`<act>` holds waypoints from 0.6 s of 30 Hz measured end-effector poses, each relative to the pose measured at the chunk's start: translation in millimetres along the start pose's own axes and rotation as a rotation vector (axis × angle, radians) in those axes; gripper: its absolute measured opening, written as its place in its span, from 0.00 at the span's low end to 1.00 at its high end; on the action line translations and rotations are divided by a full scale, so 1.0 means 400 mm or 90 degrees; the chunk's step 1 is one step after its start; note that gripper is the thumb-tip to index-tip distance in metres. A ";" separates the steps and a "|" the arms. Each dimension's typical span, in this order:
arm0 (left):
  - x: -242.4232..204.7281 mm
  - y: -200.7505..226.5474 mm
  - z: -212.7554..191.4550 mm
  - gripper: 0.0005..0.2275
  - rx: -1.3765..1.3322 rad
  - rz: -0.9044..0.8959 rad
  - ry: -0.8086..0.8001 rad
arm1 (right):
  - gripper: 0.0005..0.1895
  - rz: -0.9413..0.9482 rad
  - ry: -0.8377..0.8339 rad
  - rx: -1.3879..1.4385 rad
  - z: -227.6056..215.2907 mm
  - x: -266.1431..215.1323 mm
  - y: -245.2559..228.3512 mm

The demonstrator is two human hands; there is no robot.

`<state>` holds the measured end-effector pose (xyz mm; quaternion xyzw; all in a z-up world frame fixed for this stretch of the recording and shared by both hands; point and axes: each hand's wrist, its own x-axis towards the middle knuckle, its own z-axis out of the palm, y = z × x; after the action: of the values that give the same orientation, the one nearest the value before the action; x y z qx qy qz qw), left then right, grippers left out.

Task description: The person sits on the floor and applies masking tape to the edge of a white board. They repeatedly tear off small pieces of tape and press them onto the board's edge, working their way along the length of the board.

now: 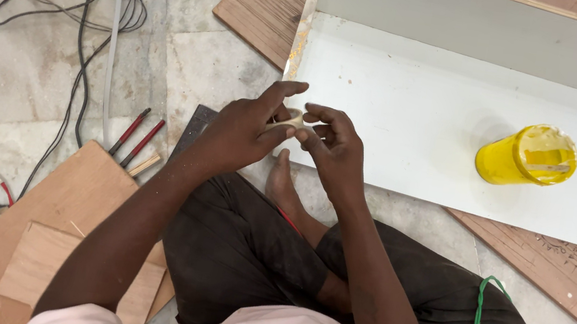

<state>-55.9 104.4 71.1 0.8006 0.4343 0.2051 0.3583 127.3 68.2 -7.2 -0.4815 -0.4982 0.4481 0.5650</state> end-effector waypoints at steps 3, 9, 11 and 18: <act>0.037 -0.006 -0.019 0.27 0.076 0.039 -0.020 | 0.13 0.073 0.020 0.055 0.000 0.040 0.015; 0.183 -0.055 -0.063 0.25 0.309 0.019 -0.103 | 0.09 0.106 0.024 0.072 -0.011 0.158 0.078; 0.259 -0.079 -0.094 0.21 0.410 -0.052 -0.152 | 0.08 0.110 0.032 0.060 -0.010 0.224 0.111; 0.528 -0.182 -0.102 0.09 0.583 0.069 -0.077 | 0.09 0.199 0.072 0.172 -0.011 0.465 0.240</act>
<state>-8.2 325.2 47.0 0.9085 0.4158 -0.0366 -0.0186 147.9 264.2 -78.2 -0.4975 -0.3201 0.5652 0.5749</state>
